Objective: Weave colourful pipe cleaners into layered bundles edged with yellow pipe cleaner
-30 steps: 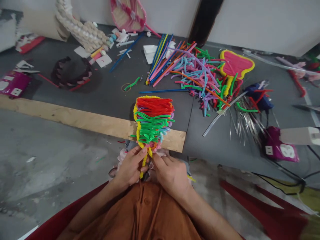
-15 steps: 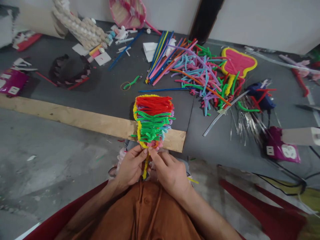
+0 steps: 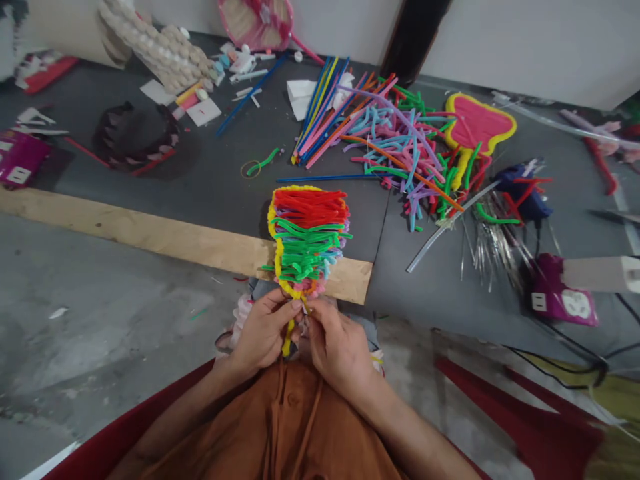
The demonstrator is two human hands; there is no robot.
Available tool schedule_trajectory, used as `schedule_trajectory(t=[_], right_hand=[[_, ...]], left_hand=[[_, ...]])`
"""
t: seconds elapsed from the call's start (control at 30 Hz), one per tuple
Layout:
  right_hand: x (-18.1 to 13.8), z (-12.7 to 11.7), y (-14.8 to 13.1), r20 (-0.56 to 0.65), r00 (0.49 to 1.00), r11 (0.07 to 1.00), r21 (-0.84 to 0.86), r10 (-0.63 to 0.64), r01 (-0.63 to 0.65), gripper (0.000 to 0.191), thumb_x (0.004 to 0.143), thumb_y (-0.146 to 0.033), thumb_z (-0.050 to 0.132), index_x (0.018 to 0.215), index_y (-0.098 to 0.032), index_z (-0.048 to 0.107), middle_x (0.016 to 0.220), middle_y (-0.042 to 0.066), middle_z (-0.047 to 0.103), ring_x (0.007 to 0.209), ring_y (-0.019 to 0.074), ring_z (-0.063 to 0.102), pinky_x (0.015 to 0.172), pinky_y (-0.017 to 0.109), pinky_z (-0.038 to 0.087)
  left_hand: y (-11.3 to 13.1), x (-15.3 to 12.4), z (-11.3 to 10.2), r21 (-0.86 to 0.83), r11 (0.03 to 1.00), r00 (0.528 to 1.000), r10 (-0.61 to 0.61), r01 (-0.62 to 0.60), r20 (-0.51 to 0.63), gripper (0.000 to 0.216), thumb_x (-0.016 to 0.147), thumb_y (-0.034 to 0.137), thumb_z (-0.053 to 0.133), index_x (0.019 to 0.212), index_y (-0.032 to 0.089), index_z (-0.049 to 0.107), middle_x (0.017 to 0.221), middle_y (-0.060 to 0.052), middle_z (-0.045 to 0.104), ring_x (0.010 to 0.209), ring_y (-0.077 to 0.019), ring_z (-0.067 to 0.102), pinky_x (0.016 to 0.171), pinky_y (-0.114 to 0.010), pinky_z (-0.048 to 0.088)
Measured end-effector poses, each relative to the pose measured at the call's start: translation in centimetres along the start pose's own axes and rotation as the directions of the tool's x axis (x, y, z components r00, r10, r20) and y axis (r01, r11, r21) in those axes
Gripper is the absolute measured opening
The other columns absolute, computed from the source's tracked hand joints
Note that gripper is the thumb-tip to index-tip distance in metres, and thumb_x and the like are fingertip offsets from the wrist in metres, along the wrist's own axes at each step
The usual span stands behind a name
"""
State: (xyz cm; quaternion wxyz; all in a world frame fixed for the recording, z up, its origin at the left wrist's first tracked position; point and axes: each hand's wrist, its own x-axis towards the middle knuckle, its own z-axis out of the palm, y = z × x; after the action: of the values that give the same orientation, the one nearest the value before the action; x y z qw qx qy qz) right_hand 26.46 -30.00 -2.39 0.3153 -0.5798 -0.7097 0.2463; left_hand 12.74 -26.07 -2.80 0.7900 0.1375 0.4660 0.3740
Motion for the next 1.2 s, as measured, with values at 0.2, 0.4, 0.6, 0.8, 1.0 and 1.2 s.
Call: schedule_trajectory(t=[0.2,0.4,0.6,0.8,1.0,1.2], right_hand=[[-0.3,0.0,-0.1,0.018,0.999,0.997,-0.062,-0.050,0.051,0.022,0.092,-0.016,0.045,0.110,-0.015,0.059,0.089,0.009,0.075,0.070,0.0175,0.072,0.062,0.025,0.056],[0.0,-0.9,-0.2,0.109,0.993,0.992,0.113,0.051,-0.063,0.026,0.090,-0.013,0.048,0.112,-0.017,0.061,0.088,0.004,0.076,0.070,0.0139,0.071,0.061,0.021,0.054],[0.5,-1.4,0.4,0.026,0.997,0.993,-0.090,-0.077,0.079,0.019,0.090,-0.019,0.056,0.106,-0.017,0.065,0.087,0.004,0.075,0.071,0.0169,0.070,0.064,0.025,0.052],[1.0,-1.3,0.2,-0.022,0.984,0.973,-0.154,-0.176,0.170,0.018,0.092,-0.014,0.051,0.099,-0.014,0.068,0.073,0.005,0.068,0.066,0.0154,0.063,0.062,0.024,0.048],[0.9,-1.0,0.0,-0.052,0.984,0.965,-0.213,-0.168,0.153,0.014,0.090,-0.015,0.056,0.092,-0.014,0.069,0.070,0.004,0.067,0.063,0.0141,0.061,0.060,0.024,0.045],[0.9,-0.7,0.4,-0.140,0.970,0.948,-0.280,-0.200,0.155,0.013,0.090,-0.018,0.058,0.093,-0.016,0.070,0.065,0.001,0.067,0.058,0.0128,0.059,0.059,0.024,0.041]], left_hand=[[-0.1,0.2,0.3,-0.013,1.000,1.000,0.014,-0.014,-0.007,0.033,0.062,0.033,0.083,0.081,0.012,0.067,0.057,0.004,0.058,0.042,-0.0045,0.049,0.036,-0.013,0.041],[0.0,0.0,0.3,-0.063,0.998,1.000,-0.007,0.006,-0.023,0.032,0.060,0.030,0.085,0.077,0.011,0.066,0.056,0.003,0.058,0.044,-0.0051,0.049,0.035,-0.012,0.041],[0.6,-0.1,0.1,-0.096,0.991,0.996,-0.089,0.090,0.014,0.034,0.063,0.033,0.083,0.083,0.012,0.066,0.066,0.000,0.062,0.051,-0.0081,0.054,0.037,-0.017,0.049],[0.7,0.0,0.4,-0.103,0.991,0.996,-0.088,0.086,-0.020,0.037,0.060,0.035,0.085,0.083,0.012,0.067,0.063,0.002,0.061,0.048,-0.0081,0.054,0.038,-0.019,0.051],[0.4,0.0,0.7,-0.096,0.994,0.998,-0.060,0.060,0.008,0.037,0.059,0.037,0.086,0.076,0.012,0.065,0.060,0.003,0.059,0.046,-0.0074,0.054,0.037,-0.017,0.048],[0.3,0.0,0.3,-0.070,0.994,0.996,-0.079,0.082,0.047,0.040,0.059,0.040,0.085,0.081,0.012,0.067,0.068,-0.001,0.065,0.052,-0.0102,0.059,0.042,-0.020,0.052]])
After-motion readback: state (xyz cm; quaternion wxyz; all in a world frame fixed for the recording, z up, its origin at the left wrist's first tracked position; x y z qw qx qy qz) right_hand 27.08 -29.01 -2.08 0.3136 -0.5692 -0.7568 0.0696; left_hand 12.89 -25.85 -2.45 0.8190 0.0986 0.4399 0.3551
